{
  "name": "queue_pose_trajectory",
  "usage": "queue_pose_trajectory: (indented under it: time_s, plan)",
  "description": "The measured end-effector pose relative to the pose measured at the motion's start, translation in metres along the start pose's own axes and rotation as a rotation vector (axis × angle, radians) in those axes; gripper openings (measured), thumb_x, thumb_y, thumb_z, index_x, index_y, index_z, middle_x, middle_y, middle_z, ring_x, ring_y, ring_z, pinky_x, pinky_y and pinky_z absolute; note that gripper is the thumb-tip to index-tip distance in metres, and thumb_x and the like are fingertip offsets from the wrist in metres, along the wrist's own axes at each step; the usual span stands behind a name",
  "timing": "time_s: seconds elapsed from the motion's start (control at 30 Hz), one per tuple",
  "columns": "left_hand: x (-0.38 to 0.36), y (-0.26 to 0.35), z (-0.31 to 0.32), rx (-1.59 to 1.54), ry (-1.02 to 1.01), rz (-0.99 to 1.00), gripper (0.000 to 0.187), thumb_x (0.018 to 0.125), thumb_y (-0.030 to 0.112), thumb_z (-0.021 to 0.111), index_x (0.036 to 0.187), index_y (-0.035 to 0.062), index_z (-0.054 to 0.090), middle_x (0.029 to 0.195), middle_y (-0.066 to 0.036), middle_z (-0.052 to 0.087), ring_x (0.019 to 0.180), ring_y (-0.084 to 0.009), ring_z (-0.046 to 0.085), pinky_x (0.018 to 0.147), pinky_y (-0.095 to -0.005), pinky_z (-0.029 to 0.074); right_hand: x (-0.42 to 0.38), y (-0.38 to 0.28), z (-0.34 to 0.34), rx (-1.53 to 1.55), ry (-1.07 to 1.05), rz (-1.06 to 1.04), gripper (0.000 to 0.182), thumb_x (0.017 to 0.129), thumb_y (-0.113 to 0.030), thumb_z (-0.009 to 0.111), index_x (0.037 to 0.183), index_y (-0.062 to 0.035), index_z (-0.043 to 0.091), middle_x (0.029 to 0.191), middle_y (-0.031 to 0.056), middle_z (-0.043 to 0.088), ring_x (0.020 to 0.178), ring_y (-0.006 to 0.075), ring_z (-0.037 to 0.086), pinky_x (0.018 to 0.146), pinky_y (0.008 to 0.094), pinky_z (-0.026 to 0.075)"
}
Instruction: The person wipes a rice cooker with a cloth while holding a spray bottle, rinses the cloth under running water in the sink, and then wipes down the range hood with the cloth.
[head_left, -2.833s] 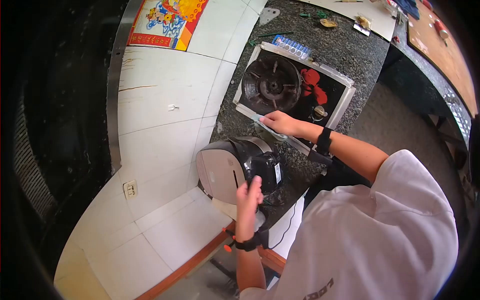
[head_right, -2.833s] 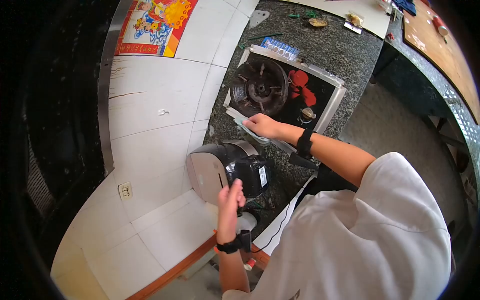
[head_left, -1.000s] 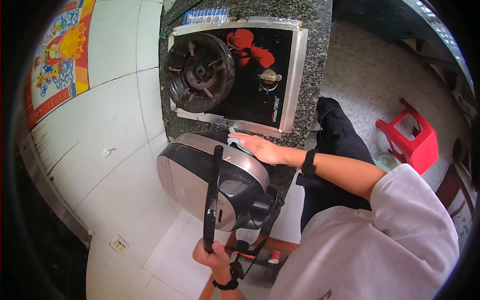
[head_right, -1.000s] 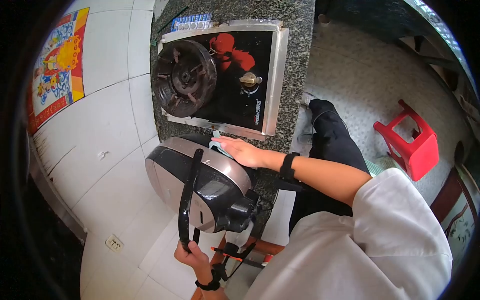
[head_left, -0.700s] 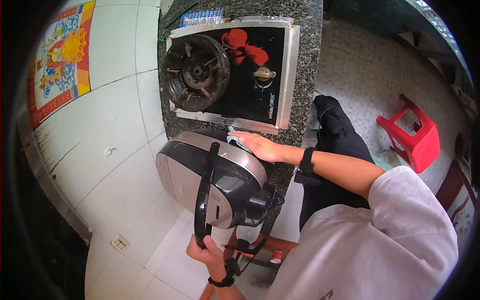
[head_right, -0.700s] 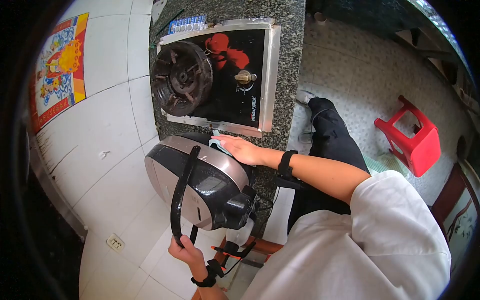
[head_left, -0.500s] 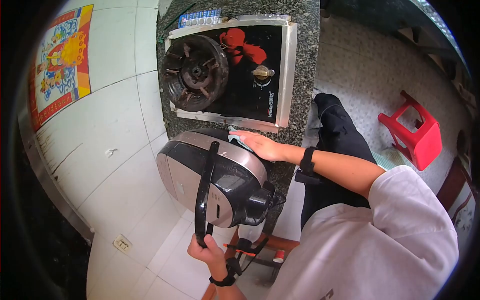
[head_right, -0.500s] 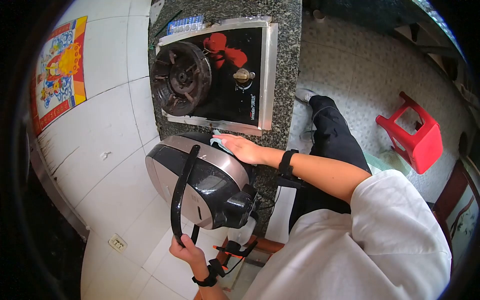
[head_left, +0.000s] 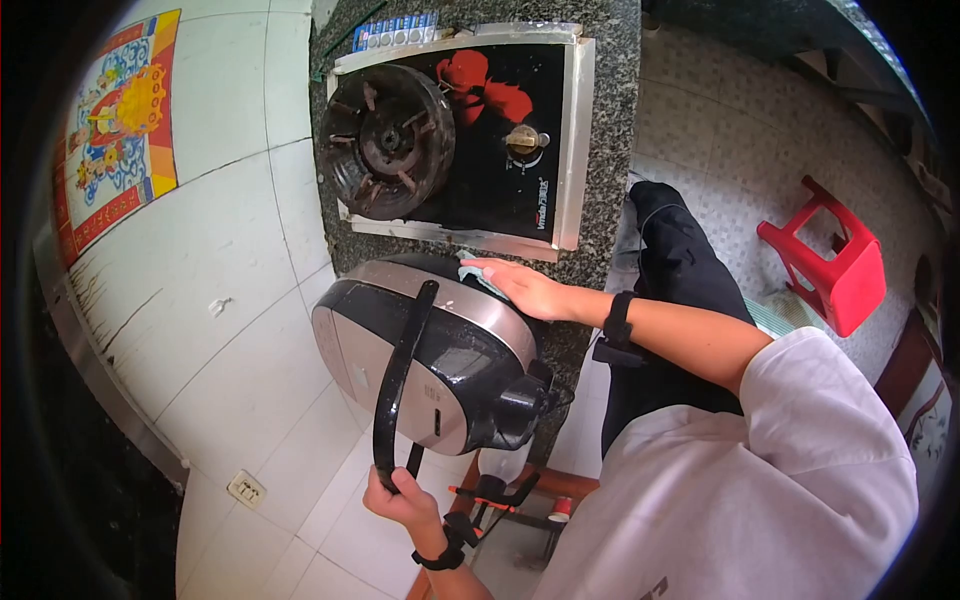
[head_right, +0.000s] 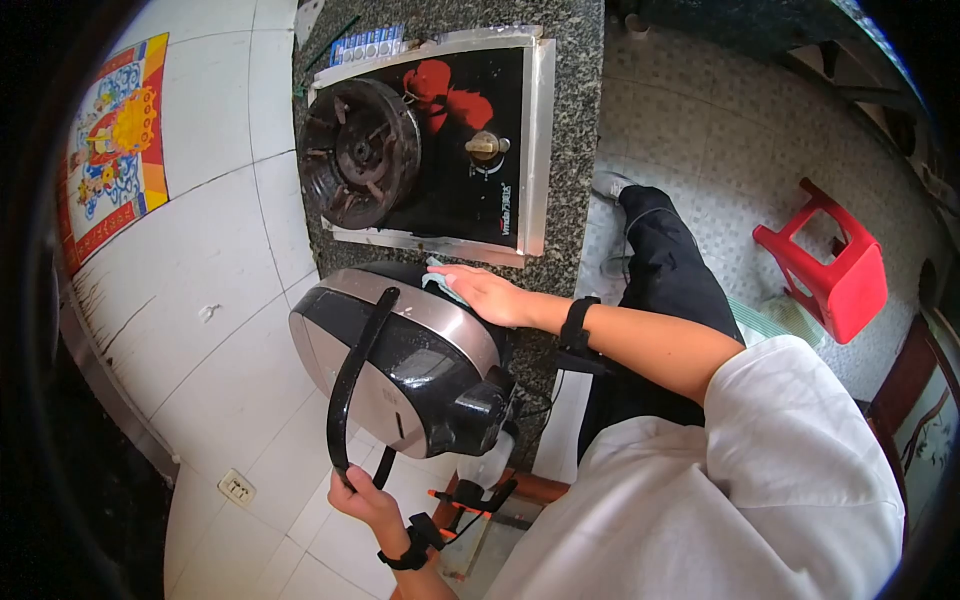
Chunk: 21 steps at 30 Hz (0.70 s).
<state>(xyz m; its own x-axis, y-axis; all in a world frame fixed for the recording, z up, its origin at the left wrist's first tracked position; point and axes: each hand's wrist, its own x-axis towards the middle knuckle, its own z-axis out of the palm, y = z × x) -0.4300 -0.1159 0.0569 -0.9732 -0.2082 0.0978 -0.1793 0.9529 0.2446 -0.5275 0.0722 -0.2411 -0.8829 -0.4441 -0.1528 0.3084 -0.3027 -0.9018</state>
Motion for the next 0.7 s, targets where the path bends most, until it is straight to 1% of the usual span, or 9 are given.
queue_pose_trajectory:
  time_s: [0.13, 0.2, 0.27, 0.37, 0.47, 0.57, 0.63, 0.67, 0.7]
  plan:
    - [0.0, -0.005, 0.0, -0.033, 0.006, -0.018, 0.055, 0.095, 0.048, 0.056, 0.066, 0.002, 0.044, 0.052, -0.005, 0.037, 0.046, -0.016, 0.036, 0.046, -0.0324, 0.022, -0.008, -0.003, 0.0, 0.006, -0.001, 0.027, 0.053, 0.11, -0.037, 0.024, 0.148, -0.004, 0.044, 0.15, 0.0188, 0.047, 0.141, 0.0331, 0.04, 0.119, 0.0386, 0.028]
    - [0.0, -0.005, 0.001, -0.04, 0.018, -0.022, 0.054, 0.095, 0.047, 0.055, 0.066, 0.0019, 0.044, 0.052, -0.005, 0.036, 0.046, -0.0164, 0.035, 0.046, -0.0332, 0.021, -0.031, -0.002, 0.008, -0.021, 0.128, -0.02, 0.054, 0.111, -0.037, 0.023, 0.149, -0.0044, 0.041, 0.152, 0.019, 0.043, 0.145, 0.0331, 0.035, 0.121, 0.04, 0.024]
    - [0.002, -0.005, 0.001, -0.038, 0.018, -0.018, 0.054, 0.095, 0.046, 0.055, 0.066, 0.0018, 0.044, 0.052, -0.005, 0.035, 0.046, -0.0165, 0.034, 0.046, -0.0336, 0.021, -0.062, -0.001, 0.016, -0.055, 0.148, -0.025, 0.056, 0.11, -0.035, 0.018, 0.155, -0.0041, 0.031, 0.159, 0.0196, 0.031, 0.15, 0.0358, 0.023, 0.124, 0.0435, 0.015]
    - [0.002, -0.005, 0.001, -0.041, 0.018, -0.012, 0.053, 0.095, 0.045, 0.055, 0.067, 0.0014, 0.045, 0.052, -0.005, 0.035, 0.046, -0.0163, 0.034, 0.047, -0.034, 0.02, -0.097, -0.009, 0.036, -0.127, 0.215, 0.027, 0.057, 0.11, -0.036, 0.015, 0.158, -0.0063, 0.022, 0.163, 0.0184, 0.022, 0.152, 0.0371, 0.016, 0.124, 0.0437, 0.013]
    - [-0.003, -0.008, 0.004, -0.055, 0.017, -0.037, 0.05, 0.095, 0.042, 0.054, 0.067, 0.0009, 0.046, 0.052, -0.004, 0.035, 0.047, -0.0151, 0.034, 0.047, -0.0335, 0.02, -0.073, -0.005, 0.027, -0.11, 0.192, -0.046, 0.056, 0.11, -0.036, 0.017, 0.157, -0.007, 0.027, 0.161, 0.0186, 0.027, 0.15, 0.038, 0.02, 0.124, 0.0442, 0.015]
    - [-0.008, -0.006, 0.001, -0.062, 0.015, -0.097, 0.047, 0.095, 0.039, 0.053, 0.067, 0.0011, 0.045, 0.053, -0.002, 0.035, 0.048, -0.0128, 0.033, 0.047, -0.0322, 0.02, -0.018, -0.002, 0.01, -0.149, 0.118, -0.19, 0.05, 0.11, -0.035, 0.026, 0.147, -0.0092, 0.048, 0.15, 0.0184, 0.047, 0.142, 0.0376, 0.036, 0.121, 0.0455, 0.023]
    - [-0.002, -0.004, 0.003, -0.081, 0.051, -0.134, 0.044, 0.096, 0.032, 0.051, 0.066, 0.0021, 0.042, 0.054, 0.001, 0.034, 0.05, -0.0101, 0.033, 0.047, -0.03, 0.022, 0.019, -0.005, 0.003, -0.053, -0.011, -0.125, 0.049, 0.11, -0.034, 0.027, 0.145, -0.0104, 0.051, 0.147, 0.0177, 0.05, 0.139, 0.0359, 0.04, 0.119, 0.0441, 0.027]
    - [0.003, -0.012, 0.001, -0.065, 0.044, -0.13, 0.044, 0.103, 0.026, 0.048, 0.065, 0.0072, 0.035, 0.059, 0.001, 0.034, 0.054, -0.0075, 0.03, 0.049, -0.0263, 0.021, 0.026, -0.003, 0.003, 0.017, -0.068, -0.105, 0.049, 0.11, -0.034, 0.027, 0.145, -0.0106, 0.051, 0.146, 0.0177, 0.05, 0.138, 0.0354, 0.041, 0.119, 0.0438, 0.028]
    - [0.012, -0.013, 0.0, -0.053, 0.064, -0.134, 0.045, 0.104, 0.029, 0.046, 0.065, 0.0073, 0.036, 0.059, 0.001, 0.034, 0.054, -0.0079, 0.03, 0.049, -0.0263, 0.021, 0.021, -0.002, 0.004, 0.027, -0.056, -0.109, 0.049, 0.11, -0.034, 0.027, 0.145, -0.0106, 0.051, 0.146, 0.0177, 0.05, 0.138, 0.0354, 0.041, 0.119, 0.0438, 0.028]
